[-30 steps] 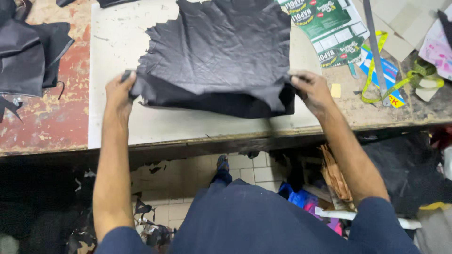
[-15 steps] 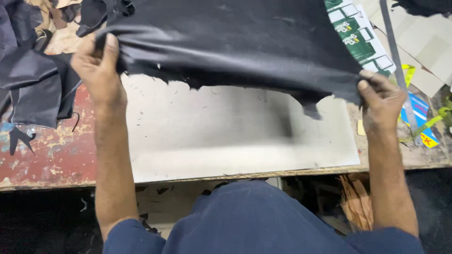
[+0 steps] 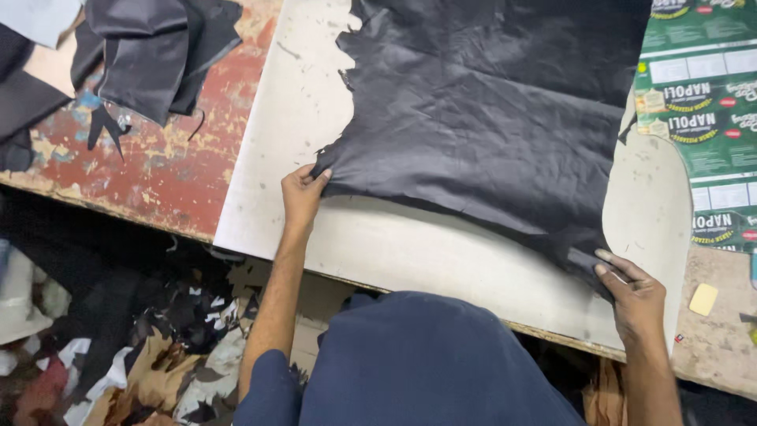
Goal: The person marks a black fabric piece with a pen and ruler, then cuts along the marked lines. They remove the cut pieces and place a cardboard template on the remaining fabric to prepare for the next cut.
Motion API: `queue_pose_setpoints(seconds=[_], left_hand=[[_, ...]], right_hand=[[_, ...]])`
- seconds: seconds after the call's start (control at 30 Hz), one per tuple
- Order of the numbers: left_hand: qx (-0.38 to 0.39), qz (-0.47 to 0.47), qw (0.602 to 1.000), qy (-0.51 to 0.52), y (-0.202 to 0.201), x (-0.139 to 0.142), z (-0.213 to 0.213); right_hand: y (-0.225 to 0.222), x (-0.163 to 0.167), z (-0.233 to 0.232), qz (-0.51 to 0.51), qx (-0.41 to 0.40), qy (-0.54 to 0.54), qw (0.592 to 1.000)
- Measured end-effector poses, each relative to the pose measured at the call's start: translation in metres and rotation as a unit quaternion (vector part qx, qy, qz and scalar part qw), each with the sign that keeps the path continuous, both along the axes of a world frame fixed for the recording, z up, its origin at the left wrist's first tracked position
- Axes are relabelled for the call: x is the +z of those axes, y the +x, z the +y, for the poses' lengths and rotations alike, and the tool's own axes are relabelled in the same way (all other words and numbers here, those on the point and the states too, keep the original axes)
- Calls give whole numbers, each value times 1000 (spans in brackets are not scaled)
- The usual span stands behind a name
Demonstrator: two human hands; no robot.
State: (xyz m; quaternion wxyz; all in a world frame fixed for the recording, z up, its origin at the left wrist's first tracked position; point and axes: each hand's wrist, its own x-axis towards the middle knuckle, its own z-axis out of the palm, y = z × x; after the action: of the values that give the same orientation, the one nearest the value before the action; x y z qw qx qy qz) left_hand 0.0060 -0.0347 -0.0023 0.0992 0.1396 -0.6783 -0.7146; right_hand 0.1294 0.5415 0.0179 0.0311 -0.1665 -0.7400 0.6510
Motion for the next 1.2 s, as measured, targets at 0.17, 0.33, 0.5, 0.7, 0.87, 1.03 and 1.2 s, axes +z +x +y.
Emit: queue_pose_setpoints(seconds=[0.17,0.33,0.5,0.7,0.87,1.03,1.2], left_hand=[[57,-31,984,-168,31,-11,-3],[90,6,948,-304,45,-8,0],[93,64,927,-358,47,-5,0],[91,-32,957,-274,50,-5,4],[112,-2,956,-271,52,-7,9],[108,-7,972,-207,55,-3,6],[105,8,982,-154,58,16,8]], right_hand=[[17,-19,-11,-38,45,220,974],[26,-4,-35,-8,76,414,907],[26,20,-54,-14,89,470,878],[21,33,-68,-38,102,646,756],[-48,8,-121,108,177,553,807],[-127,-14,-213,91,186,553,807],[-159,-25,-337,138,240,519,809]])
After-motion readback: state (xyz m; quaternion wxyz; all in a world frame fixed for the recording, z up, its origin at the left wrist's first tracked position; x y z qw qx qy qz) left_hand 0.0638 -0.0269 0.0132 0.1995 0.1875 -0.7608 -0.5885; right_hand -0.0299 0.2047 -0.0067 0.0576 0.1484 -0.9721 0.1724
